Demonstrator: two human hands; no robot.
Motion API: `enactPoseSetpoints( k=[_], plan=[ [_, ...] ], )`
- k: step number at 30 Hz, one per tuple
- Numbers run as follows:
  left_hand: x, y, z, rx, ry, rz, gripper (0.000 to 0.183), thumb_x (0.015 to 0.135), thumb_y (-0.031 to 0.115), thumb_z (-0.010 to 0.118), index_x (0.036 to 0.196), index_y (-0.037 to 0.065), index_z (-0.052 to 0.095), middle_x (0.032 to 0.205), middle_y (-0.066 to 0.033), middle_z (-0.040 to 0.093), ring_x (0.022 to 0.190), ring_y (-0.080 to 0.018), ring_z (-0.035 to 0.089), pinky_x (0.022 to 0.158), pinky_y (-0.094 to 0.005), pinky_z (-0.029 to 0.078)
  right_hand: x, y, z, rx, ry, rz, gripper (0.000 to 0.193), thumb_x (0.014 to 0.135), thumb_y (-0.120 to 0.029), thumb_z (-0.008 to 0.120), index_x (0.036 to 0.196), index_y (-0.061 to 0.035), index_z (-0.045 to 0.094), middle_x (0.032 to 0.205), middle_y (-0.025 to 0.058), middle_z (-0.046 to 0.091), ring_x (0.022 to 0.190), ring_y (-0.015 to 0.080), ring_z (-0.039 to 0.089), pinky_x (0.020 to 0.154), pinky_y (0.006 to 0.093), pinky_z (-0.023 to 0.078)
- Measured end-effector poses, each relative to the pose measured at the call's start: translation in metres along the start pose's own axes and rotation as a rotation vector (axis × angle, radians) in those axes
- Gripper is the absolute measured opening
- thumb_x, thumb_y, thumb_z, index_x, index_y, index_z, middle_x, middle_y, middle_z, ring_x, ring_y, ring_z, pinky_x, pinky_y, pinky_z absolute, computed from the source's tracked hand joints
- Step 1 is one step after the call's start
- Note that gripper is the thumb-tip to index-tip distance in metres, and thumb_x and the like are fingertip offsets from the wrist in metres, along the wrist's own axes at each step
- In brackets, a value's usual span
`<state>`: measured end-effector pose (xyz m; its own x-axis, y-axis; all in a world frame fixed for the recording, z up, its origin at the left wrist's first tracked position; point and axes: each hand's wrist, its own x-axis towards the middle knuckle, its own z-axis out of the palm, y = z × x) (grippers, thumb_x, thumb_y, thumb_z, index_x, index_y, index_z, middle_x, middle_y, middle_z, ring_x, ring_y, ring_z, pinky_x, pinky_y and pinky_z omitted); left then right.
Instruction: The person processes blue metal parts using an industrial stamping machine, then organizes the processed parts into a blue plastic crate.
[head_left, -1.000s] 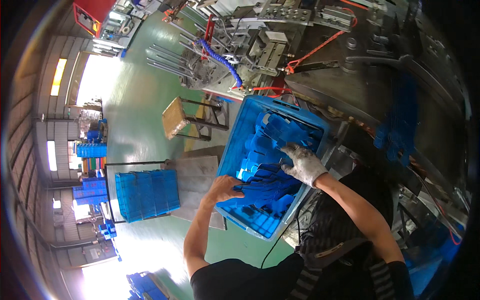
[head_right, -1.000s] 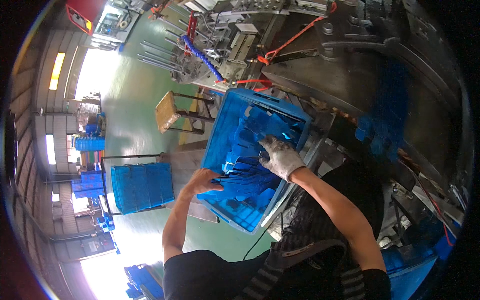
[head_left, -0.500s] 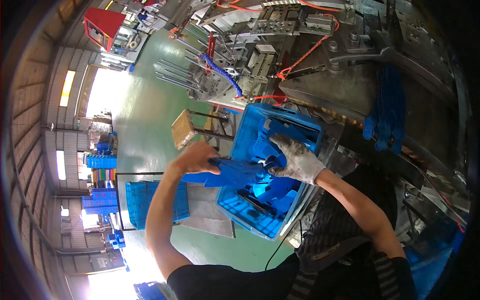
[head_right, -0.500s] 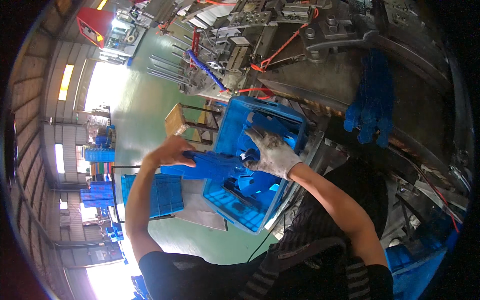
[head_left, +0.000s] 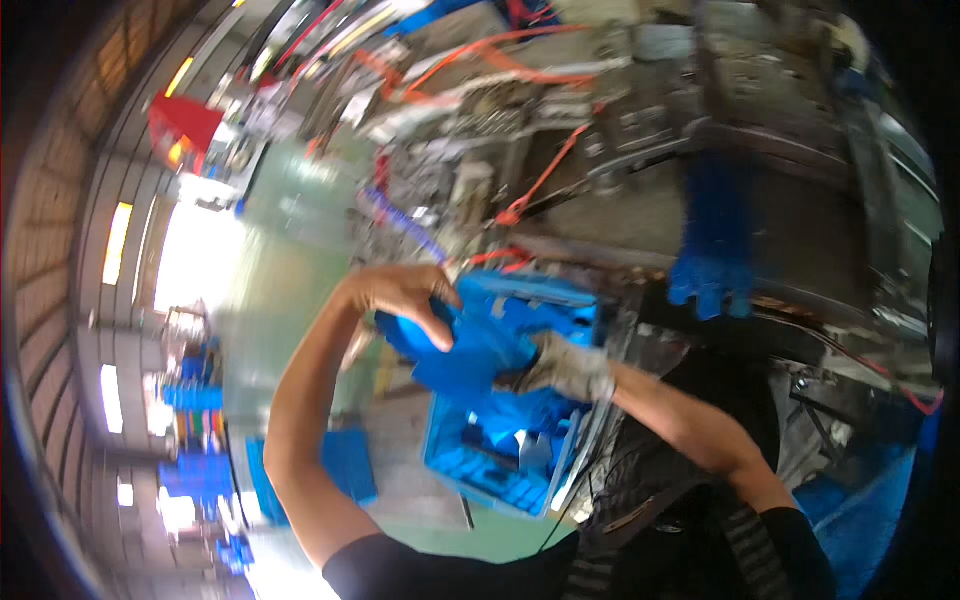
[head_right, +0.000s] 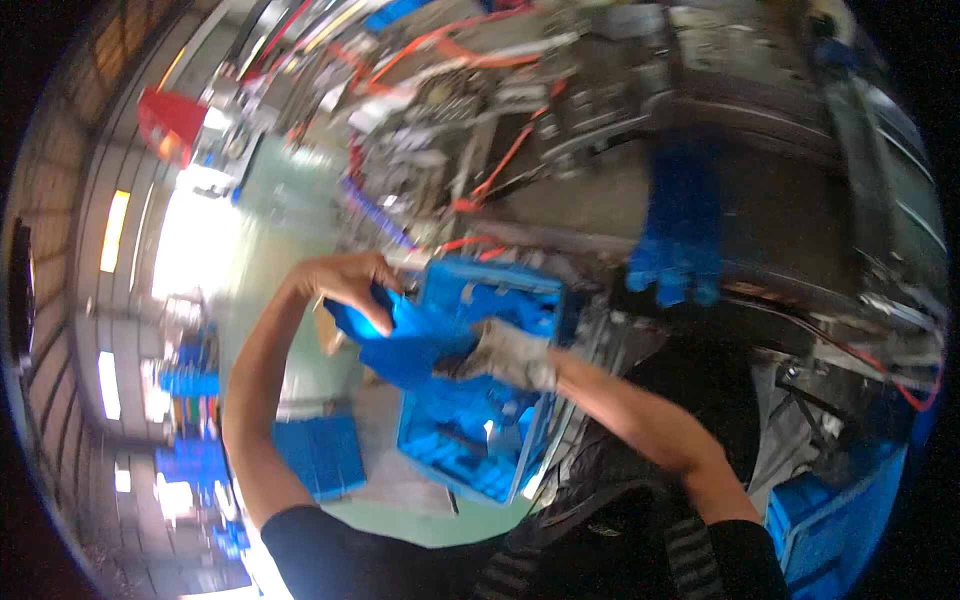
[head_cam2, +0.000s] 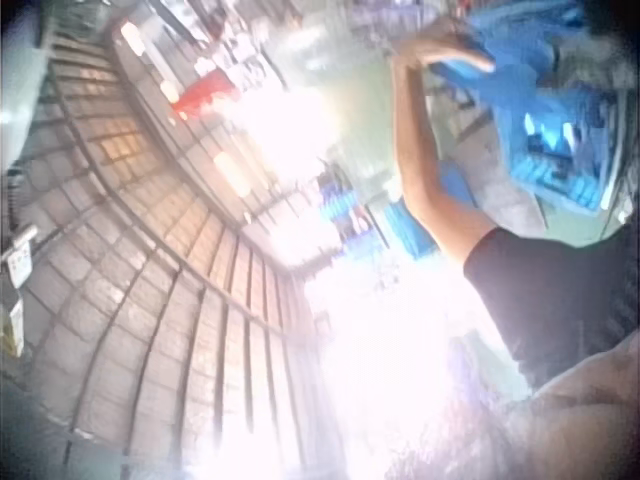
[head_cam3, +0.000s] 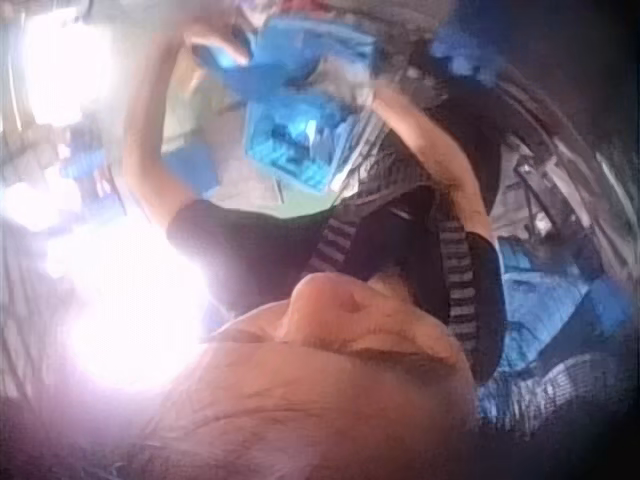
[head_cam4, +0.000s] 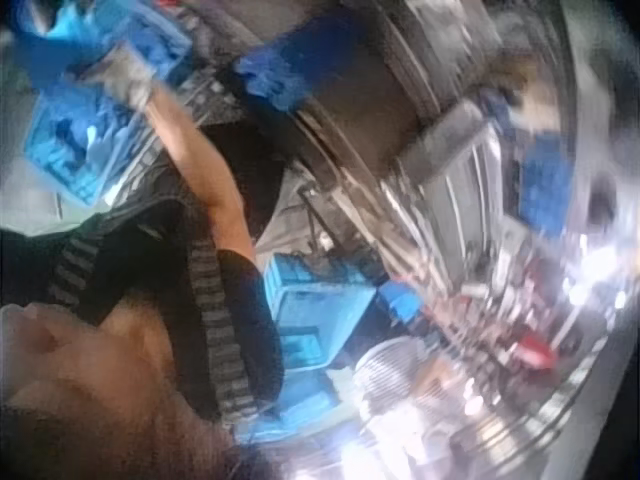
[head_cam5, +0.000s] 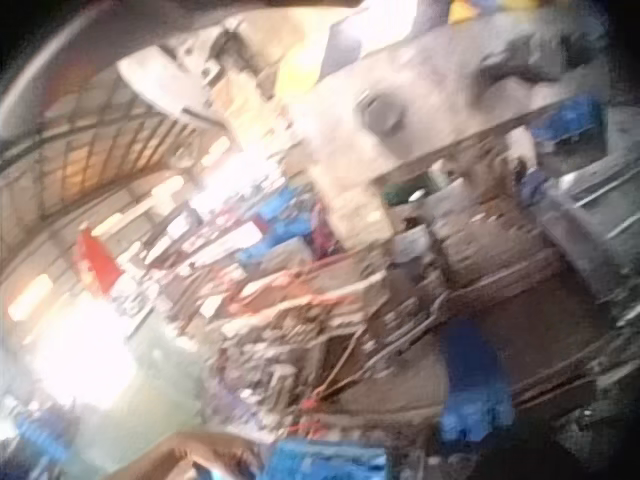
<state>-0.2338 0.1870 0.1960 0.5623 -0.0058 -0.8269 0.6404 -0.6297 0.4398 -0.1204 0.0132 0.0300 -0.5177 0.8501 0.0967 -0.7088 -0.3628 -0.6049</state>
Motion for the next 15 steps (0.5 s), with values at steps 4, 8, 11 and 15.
enactPoseSetpoints(
  k=[4,8,11,15],
  plan=[
    [0.046,0.033,-0.016,0.034,0.012,0.215,0.042,0.064,0.032,0.076,0.085,-0.002,0.062,0.079,-0.0023,0.061,0.075,-0.0073,0.051,0.064,-0.0242,0.039,-0.046,-0.018,0.018,-0.412,0.330,-0.068,0.033,0.070,0.010,0.060,0.102,0.0058,0.053,0.100,0.0126,0.059,0.090,0.0188,0.059,0.084,0.0310,0.049],
    [0.089,0.064,-0.017,-0.511,0.740,0.536,0.049,0.072,0.024,0.069,0.110,0.001,0.051,0.095,-0.0101,0.061,0.087,-0.0186,0.058,0.077,-0.0308,0.047,-0.131,-0.023,0.003,-0.252,0.622,-0.224,0.031,0.070,0.001,0.066,0.098,0.0055,0.055,0.096,0.0110,0.061,0.087,0.0148,0.059,0.082,0.0287,0.049],
    [0.156,0.078,0.037,-0.860,0.854,0.665,0.082,0.071,0.046,0.065,0.131,0.002,0.028,0.120,-0.0218,0.044,0.106,-0.0278,0.049,0.082,-0.0384,0.045,-0.159,-0.056,-0.002,-0.444,0.990,-0.252,0.026,0.075,-0.004,0.065,0.098,0.0045,0.056,0.093,0.0110,0.062,0.084,0.0138,0.059,0.078,0.0278,0.049],
    [0.233,0.125,0.084,-1.136,0.804,0.776,0.077,0.076,0.022,0.066,0.133,-0.004,0.021,0.132,-0.0174,0.033,0.123,-0.0256,0.032,0.099,-0.0322,0.026,-0.175,-0.066,-0.021,-0.200,1.037,-0.502,0.020,0.079,-0.007,0.060,0.098,0.0001,0.058,0.090,0.0101,0.063,0.078,0.0144,0.061,0.073,0.0277,0.051]
  ],
)
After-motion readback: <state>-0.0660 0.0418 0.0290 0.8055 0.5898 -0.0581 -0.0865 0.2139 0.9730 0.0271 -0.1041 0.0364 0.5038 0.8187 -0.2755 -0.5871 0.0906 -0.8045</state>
